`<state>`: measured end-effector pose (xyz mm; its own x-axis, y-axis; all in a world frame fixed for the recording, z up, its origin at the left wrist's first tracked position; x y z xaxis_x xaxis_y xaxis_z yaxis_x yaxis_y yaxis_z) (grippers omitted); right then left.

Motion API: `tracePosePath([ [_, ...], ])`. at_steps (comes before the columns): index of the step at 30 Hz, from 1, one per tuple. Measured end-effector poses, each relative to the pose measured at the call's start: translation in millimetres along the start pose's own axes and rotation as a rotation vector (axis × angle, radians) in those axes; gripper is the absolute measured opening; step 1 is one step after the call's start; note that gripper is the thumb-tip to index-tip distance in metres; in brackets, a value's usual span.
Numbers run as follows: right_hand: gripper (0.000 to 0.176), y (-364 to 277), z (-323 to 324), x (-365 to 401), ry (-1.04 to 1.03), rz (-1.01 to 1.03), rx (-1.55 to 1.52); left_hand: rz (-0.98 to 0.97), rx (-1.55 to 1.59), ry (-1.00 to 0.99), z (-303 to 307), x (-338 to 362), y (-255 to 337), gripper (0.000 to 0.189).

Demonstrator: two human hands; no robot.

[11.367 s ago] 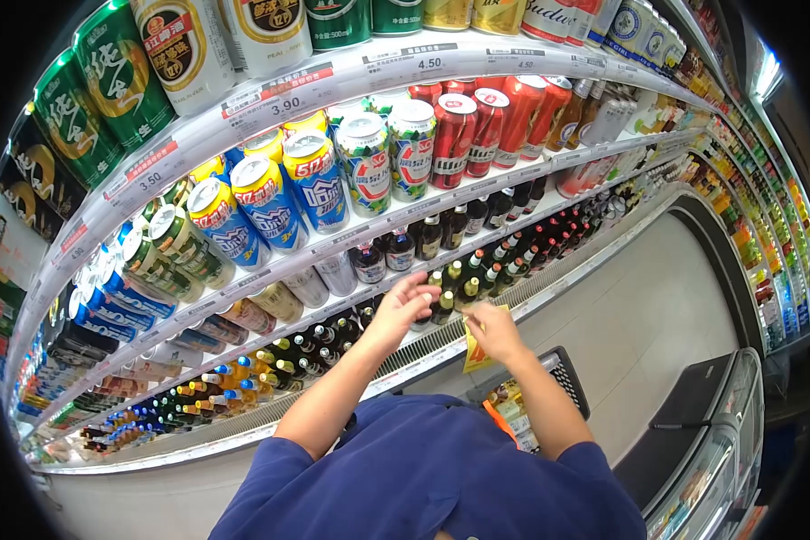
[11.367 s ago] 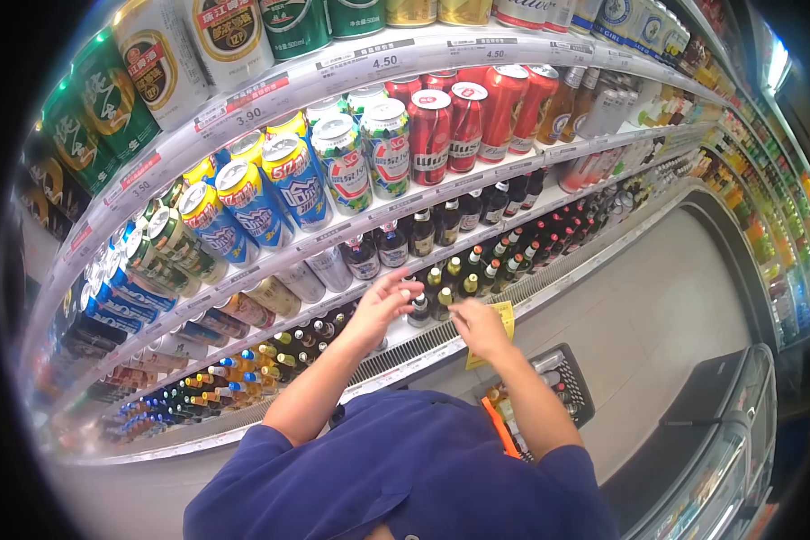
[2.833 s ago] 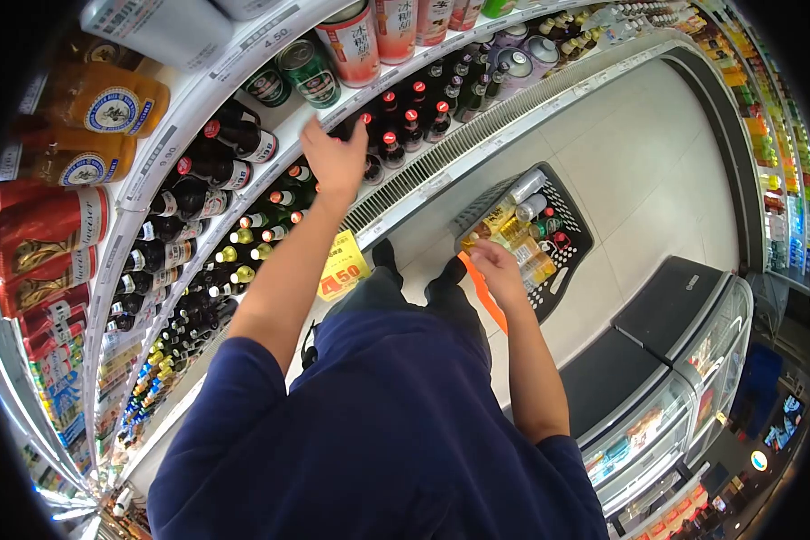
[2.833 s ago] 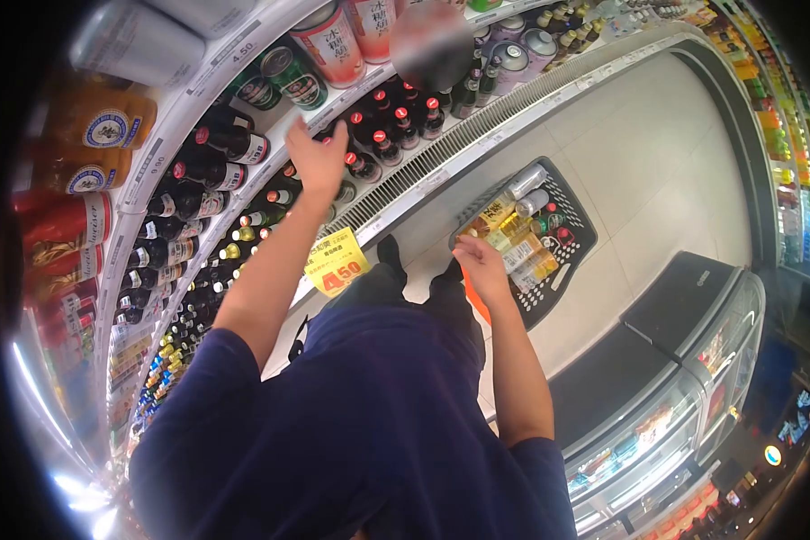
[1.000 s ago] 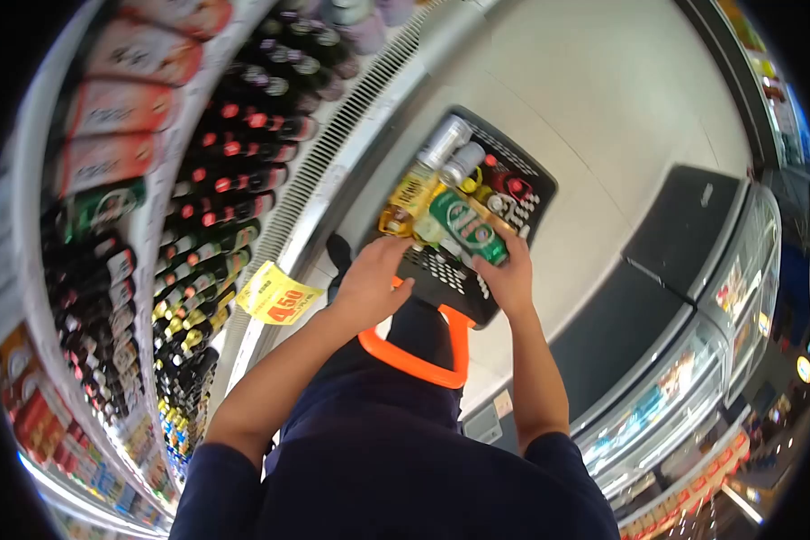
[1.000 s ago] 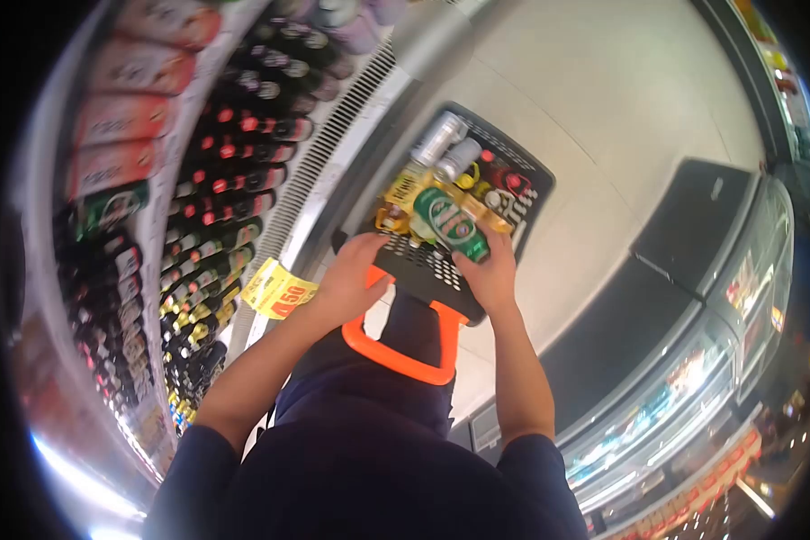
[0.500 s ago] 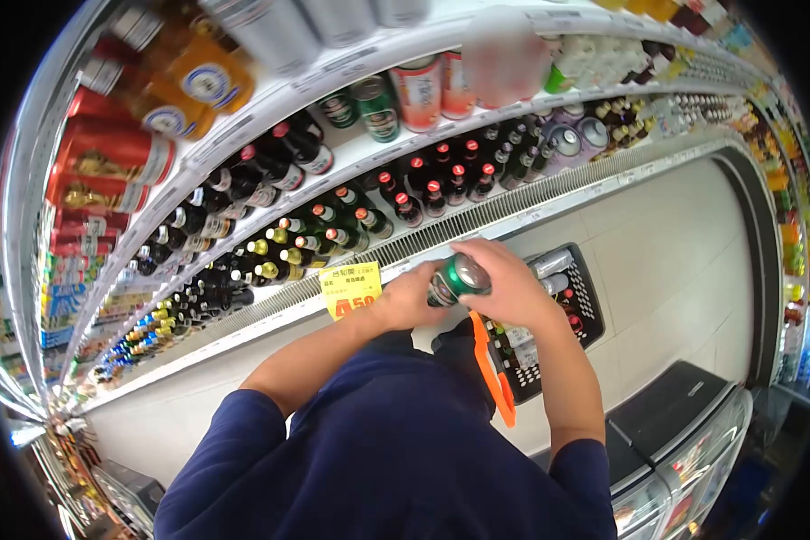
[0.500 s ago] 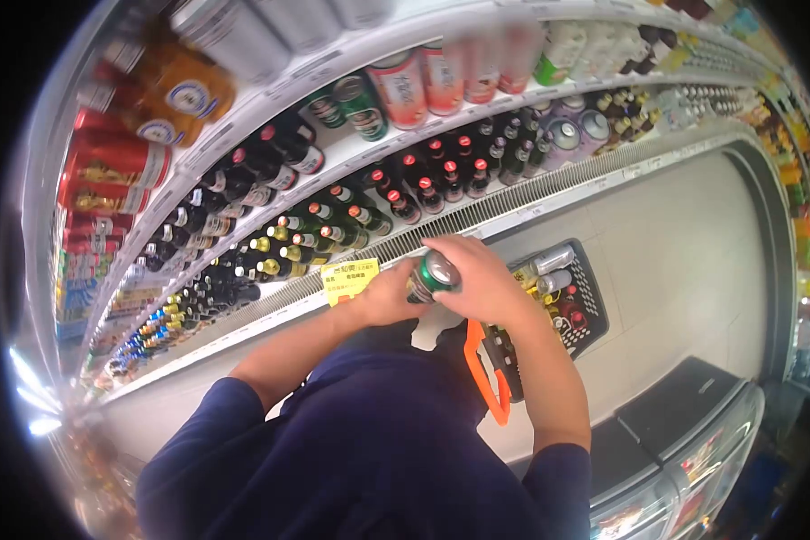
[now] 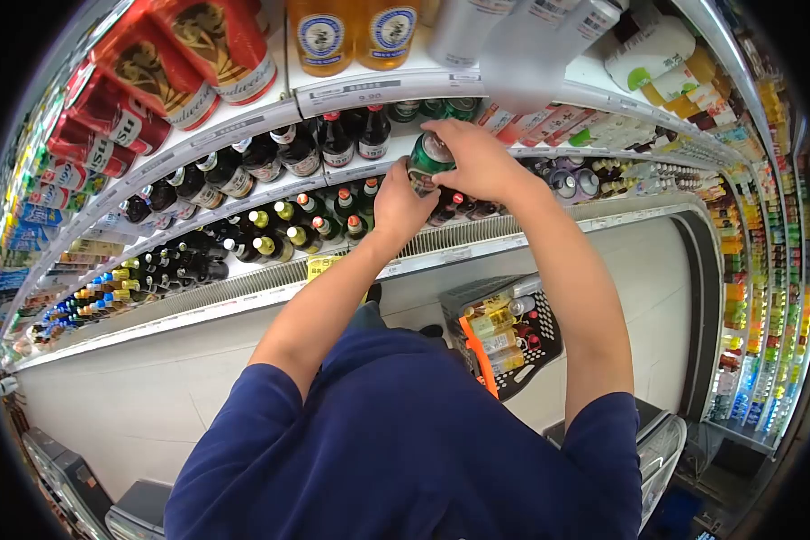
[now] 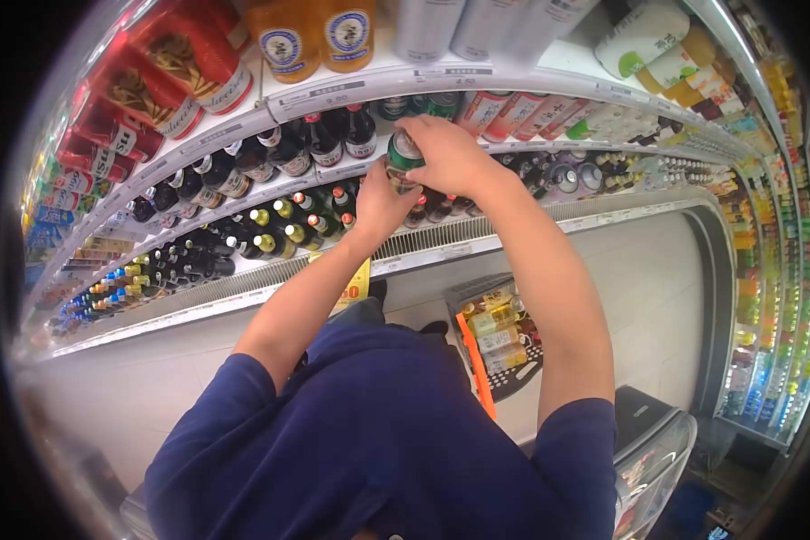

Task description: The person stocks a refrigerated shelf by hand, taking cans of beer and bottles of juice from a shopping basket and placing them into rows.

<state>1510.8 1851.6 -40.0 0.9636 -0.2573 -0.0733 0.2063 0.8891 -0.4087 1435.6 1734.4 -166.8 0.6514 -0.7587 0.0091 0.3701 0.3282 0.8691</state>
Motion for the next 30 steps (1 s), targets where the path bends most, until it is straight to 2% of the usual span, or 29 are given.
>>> tracePosePath([
  [3, 0.075, 0.4, 7.3, -26.4, -0.039, 0.001, 0.03, -0.073, 0.004, 0.137, 3.9, -15.5, 0.3, 0.083],
  [8, 0.072, 7.2, -0.5, -51.9, -0.068, 0.029, 0.186, -0.041, 0.029, 0.076, -0.4, -18.1, -21.8, 0.086],
  [10, 0.071, 13.1, -9.5, -57.0, -0.143, -0.017, 0.221, -0.013, 0.116, -0.02, 2.0, -20.6, -27.2, 0.087],
  [14, 0.067, 25.7, -19.6, -64.5, -0.165, -0.108, 0.255, 0.016, 0.158, -0.093, 7.0, -29.0, -35.6, 0.087],
  [16, 0.069, 31.7, -18.6, -68.2, -0.051, 0.03, 0.323, -0.041, 0.106, -0.117, 4.0, -34.5, -38.7, 0.086],
  [17, 0.069, 38.3, -20.4, -71.6, -0.051, 0.024, 0.322, -0.041, 0.106, -0.123, 2.1, -37.6, -41.3, 0.086],
  [19, 0.067, 49.2, -25.1, -75.9, -0.157, -0.064, 0.311, -0.005, 0.135, -0.169, -1.1, -41.6, -42.4, 0.088],
  [30, 0.063, 60.6, -34.4, -86.8, -0.283, -0.097, 0.386, 0.017, 0.104, -0.221, -11.1, -60.3, -46.2, 0.091],
])
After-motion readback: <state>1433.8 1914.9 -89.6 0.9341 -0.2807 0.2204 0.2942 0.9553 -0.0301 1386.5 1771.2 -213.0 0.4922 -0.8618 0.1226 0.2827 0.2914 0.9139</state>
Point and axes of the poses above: each hand's wrist, its own x-axis away from the middle knuckle, its own z-axis out of the back of the hand, y = z × x, the point moved 4 cm from there along -x, towards the middle knuckle, and after that the axes turned 3 degrees about x, right-handed, at the moved point
